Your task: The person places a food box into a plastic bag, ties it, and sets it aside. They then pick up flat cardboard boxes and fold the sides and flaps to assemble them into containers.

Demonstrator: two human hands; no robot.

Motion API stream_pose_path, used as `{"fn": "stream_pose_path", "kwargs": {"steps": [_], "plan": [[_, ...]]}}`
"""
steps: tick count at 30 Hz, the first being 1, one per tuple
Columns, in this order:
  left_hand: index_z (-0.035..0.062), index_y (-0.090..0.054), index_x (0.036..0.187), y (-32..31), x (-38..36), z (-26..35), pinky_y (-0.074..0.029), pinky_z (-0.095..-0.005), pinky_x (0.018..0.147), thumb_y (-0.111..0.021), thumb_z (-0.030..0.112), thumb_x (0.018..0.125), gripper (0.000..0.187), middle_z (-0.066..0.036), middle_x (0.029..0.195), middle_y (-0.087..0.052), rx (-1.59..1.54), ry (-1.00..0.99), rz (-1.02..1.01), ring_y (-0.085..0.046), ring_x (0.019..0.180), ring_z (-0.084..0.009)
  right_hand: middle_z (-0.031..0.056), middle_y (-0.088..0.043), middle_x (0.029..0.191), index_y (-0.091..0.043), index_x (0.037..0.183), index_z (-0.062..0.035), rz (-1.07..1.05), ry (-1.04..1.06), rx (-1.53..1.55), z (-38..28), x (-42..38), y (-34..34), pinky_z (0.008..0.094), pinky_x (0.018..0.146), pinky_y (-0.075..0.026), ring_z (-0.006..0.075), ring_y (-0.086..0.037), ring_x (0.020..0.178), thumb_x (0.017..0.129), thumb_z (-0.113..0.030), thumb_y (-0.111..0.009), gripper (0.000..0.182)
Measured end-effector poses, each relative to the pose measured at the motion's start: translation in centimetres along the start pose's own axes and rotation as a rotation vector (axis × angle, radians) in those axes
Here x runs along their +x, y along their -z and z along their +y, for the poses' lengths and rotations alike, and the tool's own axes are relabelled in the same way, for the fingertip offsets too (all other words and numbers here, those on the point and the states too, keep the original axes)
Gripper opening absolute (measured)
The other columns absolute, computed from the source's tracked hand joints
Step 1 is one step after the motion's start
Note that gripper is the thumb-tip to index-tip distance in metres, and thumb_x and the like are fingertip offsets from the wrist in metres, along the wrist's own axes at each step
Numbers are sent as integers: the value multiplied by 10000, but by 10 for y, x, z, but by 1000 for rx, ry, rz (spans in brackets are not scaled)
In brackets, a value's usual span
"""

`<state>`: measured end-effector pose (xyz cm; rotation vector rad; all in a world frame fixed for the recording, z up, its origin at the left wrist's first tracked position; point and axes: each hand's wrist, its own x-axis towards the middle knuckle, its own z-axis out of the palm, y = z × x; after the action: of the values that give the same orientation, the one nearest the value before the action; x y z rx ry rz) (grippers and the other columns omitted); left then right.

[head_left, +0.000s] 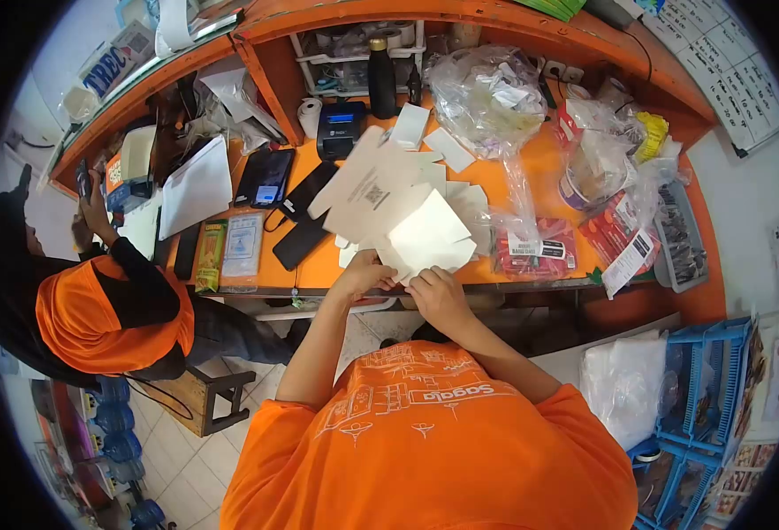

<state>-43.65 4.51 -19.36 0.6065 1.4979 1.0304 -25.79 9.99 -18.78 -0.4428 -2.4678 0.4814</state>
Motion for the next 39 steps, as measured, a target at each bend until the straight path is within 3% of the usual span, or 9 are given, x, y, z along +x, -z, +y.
{"fn": "stream_pose_path", "kwargs": {"steps": [3, 5, 9, 11, 13, 16, 20, 27, 39], "plan": [[-39, -559, 891, 7, 9, -10, -472, -248, 500, -578, 33, 747, 162, -97, 735, -591, -52, 51, -24, -548, 549, -143, 81, -501, 703, -539, 726, -35, -69, 90, -68, 4, -4, -8, 345, 650, -420, 241, -505, 699, 714, -63, -557, 36], [-33, -564, 872, 10, 10, -10, -459, -246, 495, -576, 40, 741, 151, -92, 719, -589, -38, 64, -30, -540, 539, -141, 77, -493, 698, -522, 713, -42, 17, 189, -67, 5, 2, -4, 338, 644, -422, 235, -498, 707, 717, -71, -570, 56], [-24, -578, 833, 4, 8, -9, -442, -244, 485, -569, 62, 727, 137, -78, 689, -588, 60, 21, 90, -534, 537, -126, 88, -514, 727, -539, 725, -33, -22, 130, -64, 6, 11, 0, 349, 630, -433, 256, -519, 705, 733, -57, -543, 26], [-25, -585, 835, 3, 6, -13, -446, -240, 497, -579, 58, 724, 139, -70, 690, -591, 158, -95, 111, -536, 548, -117, 107, -543, 720, -526, 724, -9, 3, -280, 183, 5, 14, -2, 366, 580, -436, 282, -539, 655, 757, -50, -535, 53], [-26, -592, 836, 2, 8, -17, -451, -235, 509, -588, 54, 720, 141, -63, 691, -594, 260, -216, 131, -539, 559, -108, 140, -580, 692, -553, 747, 25, 82, -304, 219, 22, 15, -13, 368, 546, -446, 275, -563, 584, 764, -71, -562, 97], [-31, -605, 868, -6, 6, -22, -458, -217, 546, -609, 32, 717, 164, -51, 704, -596, 189, -213, 154, -547, 589, -91, 119, -599, 615, -610, 795, 70, -35, -778, 649, 38, 17, -19, 273, 426, -440, 138, -553, 462, 747, -73, -629, 151], [-26, -615, 891, -19, -1, -24, -468, -205, 541, -622, 32, 737, 165, -39, 706, -592, 72, -227, 120, -550, 596, -85, 80, -592, 640, -609, 770, 62, -121, -1005, 955, 38, 16, -26, 202, 436, -470, 103, -549, 485, 770, -37, -621, 100], [11, -614, 877, -23, -6, -22, -490, -247, 486, -614, 77, 771, 125, -29, 701, -578, 18, -175, 141, -544, 589, -85, 85, -592, 700, -584, 838, 65, -184, -1066, 1093, 40, 19, -16, 208, 477, -491, 120, -570, 556, 785, -42, -613, 123], [6, -579, 926, -35, -2, -36, -492, -212, 539, -646, 119, 774, 201, -41, 777, -613, -271, -77, 185, -614, 650, -114, 40, -591, 707, -604, 842, 12, -337, -1066, 1087, 49, 5, -29, 224, 542, -479, 84, -536, 555, 817, -94, -595, 109]]}}
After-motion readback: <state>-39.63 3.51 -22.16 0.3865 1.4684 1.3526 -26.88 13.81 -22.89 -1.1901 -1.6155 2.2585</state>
